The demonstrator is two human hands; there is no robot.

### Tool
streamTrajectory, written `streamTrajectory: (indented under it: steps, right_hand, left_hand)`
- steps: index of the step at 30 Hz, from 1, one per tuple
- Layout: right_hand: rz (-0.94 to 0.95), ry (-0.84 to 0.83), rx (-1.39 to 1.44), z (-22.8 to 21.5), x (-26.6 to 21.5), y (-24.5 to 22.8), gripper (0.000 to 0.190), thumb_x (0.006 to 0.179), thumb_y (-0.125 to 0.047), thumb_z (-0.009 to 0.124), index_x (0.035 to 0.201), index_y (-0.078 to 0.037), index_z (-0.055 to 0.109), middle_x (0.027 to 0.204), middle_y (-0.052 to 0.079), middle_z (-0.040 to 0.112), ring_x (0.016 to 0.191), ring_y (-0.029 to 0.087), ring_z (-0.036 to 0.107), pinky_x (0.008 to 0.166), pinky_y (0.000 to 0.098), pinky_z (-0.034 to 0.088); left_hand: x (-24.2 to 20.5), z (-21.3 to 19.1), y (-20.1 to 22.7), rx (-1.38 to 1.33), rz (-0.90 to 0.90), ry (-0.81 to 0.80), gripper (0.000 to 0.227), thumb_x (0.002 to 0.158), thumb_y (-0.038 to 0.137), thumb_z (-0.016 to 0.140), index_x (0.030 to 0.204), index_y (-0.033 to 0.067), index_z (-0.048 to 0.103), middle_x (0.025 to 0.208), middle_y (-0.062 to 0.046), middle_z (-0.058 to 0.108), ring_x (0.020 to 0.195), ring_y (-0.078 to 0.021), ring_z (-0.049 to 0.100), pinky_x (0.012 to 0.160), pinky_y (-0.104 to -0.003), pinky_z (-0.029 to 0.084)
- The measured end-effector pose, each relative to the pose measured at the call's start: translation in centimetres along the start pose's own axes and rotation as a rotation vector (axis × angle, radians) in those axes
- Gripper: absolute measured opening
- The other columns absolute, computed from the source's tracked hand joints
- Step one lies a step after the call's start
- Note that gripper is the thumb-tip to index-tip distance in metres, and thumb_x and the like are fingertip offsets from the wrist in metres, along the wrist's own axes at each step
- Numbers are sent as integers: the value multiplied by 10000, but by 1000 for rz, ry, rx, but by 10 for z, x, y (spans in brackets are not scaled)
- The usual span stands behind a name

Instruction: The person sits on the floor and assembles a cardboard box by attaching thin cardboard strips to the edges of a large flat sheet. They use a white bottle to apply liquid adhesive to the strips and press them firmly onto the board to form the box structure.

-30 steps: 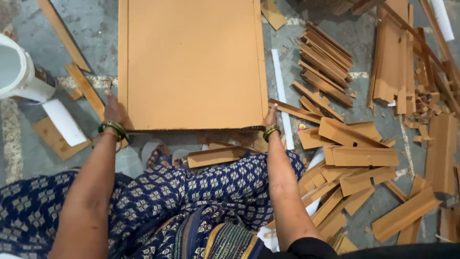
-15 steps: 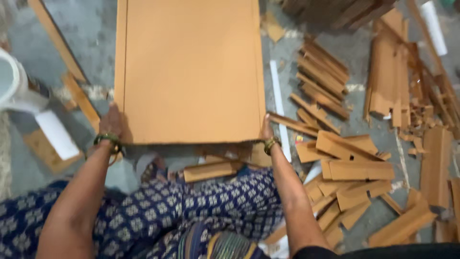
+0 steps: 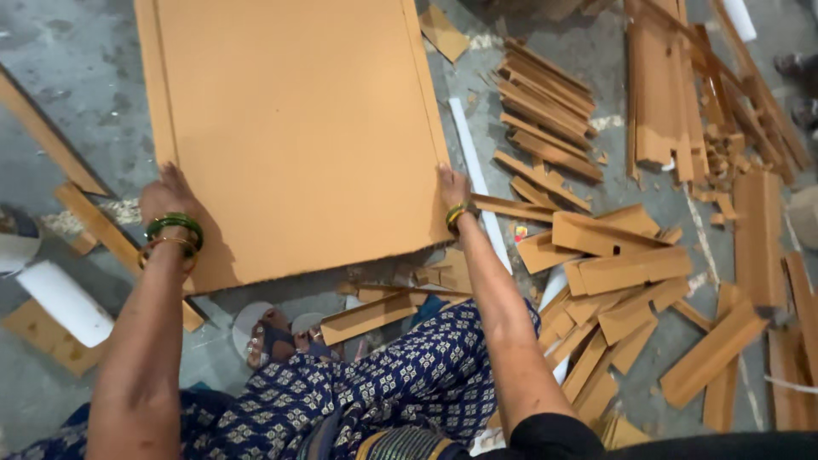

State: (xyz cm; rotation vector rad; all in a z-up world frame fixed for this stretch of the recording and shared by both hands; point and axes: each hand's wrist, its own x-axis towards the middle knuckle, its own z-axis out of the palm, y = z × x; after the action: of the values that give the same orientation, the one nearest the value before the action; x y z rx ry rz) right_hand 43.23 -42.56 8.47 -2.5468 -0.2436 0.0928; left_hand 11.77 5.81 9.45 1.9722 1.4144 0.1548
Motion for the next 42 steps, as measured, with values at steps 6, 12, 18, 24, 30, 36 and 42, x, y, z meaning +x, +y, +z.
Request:
streamTrajectory:
  steps: [6,12,18,24,30,36,42]
  right_hand:
    - [98,27,-110,4,-6,-3,696,966,-648,408,1022,-40,742,1038,279,680,979,493,634,826,580,486]
    - [144,39,-102,9,-13,-4,653,991,-588,379,1040,-34,720,1066,282,681,1037,500,614,881,586,471]
    - [-48,2,72,-7,-12,40,586,1077,-477,394,955,11,693,963,291,702,913,460,657,814,526,504]
    - [347,33,398,-82,-20,125,374,963,-331,564,902,8,708,740,132,714,628,241,698,598,399,548]
    - [221,90,187,-96,17,124,428,841,-274,740,1086,76,726,999,214,741,898,321,740,811,441,572]
    - [101,76,-300,-117,78,95,844,687,-325,903,1407,-106,522,1411,239,535,1304,425,496,1096,464,401]
    - [211,-25,-557,-132,142,75,827,834,-363,788,1540,-252,372,1643,71,328,1528,312,272,1214,510,327]
  left_hand:
    - [-4,5,4,35,-22,104,718,1097,556,408,909,-71,704,918,-361,649,906,-536,629,756,-613,487]
    - [-30,-13,17,9,68,50,687,1191,517,380,1056,-76,701,1010,-358,659,954,-545,611,806,-614,491]
    - [-84,-22,-10,215,272,102,746,1103,409,554,1575,-87,259,1512,-399,456,1392,-539,454,1184,-597,345]
    - [-151,47,-23,302,707,130,1011,972,544,601,1646,-95,200,1711,-395,120,1558,-592,92,1236,-709,78]
    - [-247,166,100,480,1119,-30,980,877,699,603,1615,107,350,1687,-262,222,1564,-449,187,1261,-609,122]
    - [-283,188,184,508,1059,-371,1047,814,829,509,1578,152,278,1658,-269,127,1531,-458,104,1216,-614,76]
    - [-287,161,196,554,1120,-300,1059,812,815,469,1593,131,260,1650,-267,127,1520,-441,94,1194,-603,41]
